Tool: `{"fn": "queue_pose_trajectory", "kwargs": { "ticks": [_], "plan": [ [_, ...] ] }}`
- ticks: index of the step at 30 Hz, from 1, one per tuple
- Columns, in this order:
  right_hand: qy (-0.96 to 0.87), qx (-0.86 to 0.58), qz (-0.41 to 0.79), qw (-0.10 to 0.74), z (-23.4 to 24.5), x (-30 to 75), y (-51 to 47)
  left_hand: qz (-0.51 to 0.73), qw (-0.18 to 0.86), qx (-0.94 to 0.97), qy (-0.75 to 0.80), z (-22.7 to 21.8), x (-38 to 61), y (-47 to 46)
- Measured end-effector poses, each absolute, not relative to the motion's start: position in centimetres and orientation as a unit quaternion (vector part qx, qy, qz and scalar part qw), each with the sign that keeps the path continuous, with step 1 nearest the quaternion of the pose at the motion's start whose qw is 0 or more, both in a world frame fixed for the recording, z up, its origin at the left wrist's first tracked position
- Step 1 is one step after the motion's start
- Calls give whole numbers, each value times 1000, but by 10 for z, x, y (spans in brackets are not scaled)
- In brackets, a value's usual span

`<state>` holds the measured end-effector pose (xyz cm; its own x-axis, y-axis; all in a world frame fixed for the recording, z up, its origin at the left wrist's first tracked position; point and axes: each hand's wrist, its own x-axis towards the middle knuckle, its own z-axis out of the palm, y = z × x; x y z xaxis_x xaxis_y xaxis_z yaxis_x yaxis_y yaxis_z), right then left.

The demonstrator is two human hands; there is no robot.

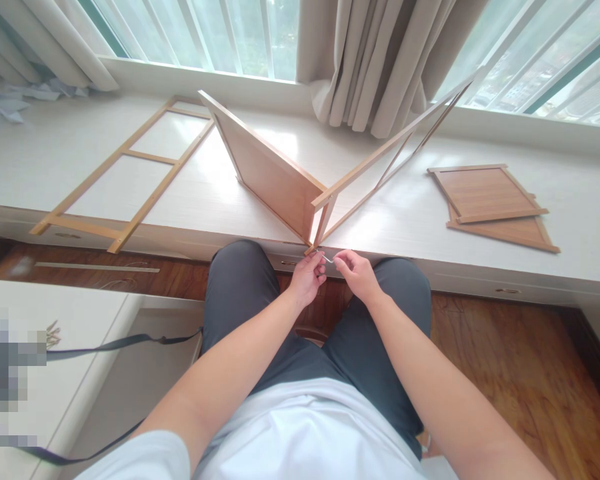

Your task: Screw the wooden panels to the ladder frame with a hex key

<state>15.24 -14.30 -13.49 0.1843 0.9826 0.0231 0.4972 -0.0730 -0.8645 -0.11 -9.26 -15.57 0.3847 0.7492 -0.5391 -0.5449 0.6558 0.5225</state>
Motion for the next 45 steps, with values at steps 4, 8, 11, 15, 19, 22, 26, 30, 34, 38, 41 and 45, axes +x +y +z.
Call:
{"fn": "queue_pose_trajectory", "kwargs": {
  "ticks": [4, 8, 11, 15, 19, 22, 26, 30, 34, 38, 41, 45],
  "plan": [
    [-557, -663, 315, 390, -133, 152, -143, 394, 820, 133, 392, -156, -1, -93],
    [-556, -664, 316, 388, -133, 152, -143, 394, 819, 136, 394, -157, -2, -93],
    [-556, -664, 318, 386, -133, 152, -143, 393, 819, 138, 393, -157, -1, -93],
    [-557, -662, 322, 383, -134, 152, -143, 392, 821, 140, 391, -159, -1, -93],
    [-557, -661, 322, 386, -133, 152, -143, 393, 821, 141, 388, -159, -1, -93],
    [-557, -662, 314, 390, -133, 153, -143, 394, 821, 140, 388, -157, -1, -94],
    [-567, -658, 308, 388, -133, 153, -145, 397, 820, 135, 389, -155, -2, -94],
    [-590, -648, 298, 380, -134, 153, -146, 400, 822, 126, 386, -154, -1, -93],
    [-619, -637, 278, 367, -135, 153, -147, 402, 825, 119, 379, -154, 0, -93],
    [-639, -630, 255, 360, -137, 153, -147, 405, 827, 116, 373, -152, 0, -94],
    [-643, -632, 242, 359, -137, 153, -146, 406, 827, 115, 372, -151, 0, -94],
    [-645, -634, 237, 357, -136, 152, -147, 407, 826, 113, 373, -151, 0, -94]
  ]
}}
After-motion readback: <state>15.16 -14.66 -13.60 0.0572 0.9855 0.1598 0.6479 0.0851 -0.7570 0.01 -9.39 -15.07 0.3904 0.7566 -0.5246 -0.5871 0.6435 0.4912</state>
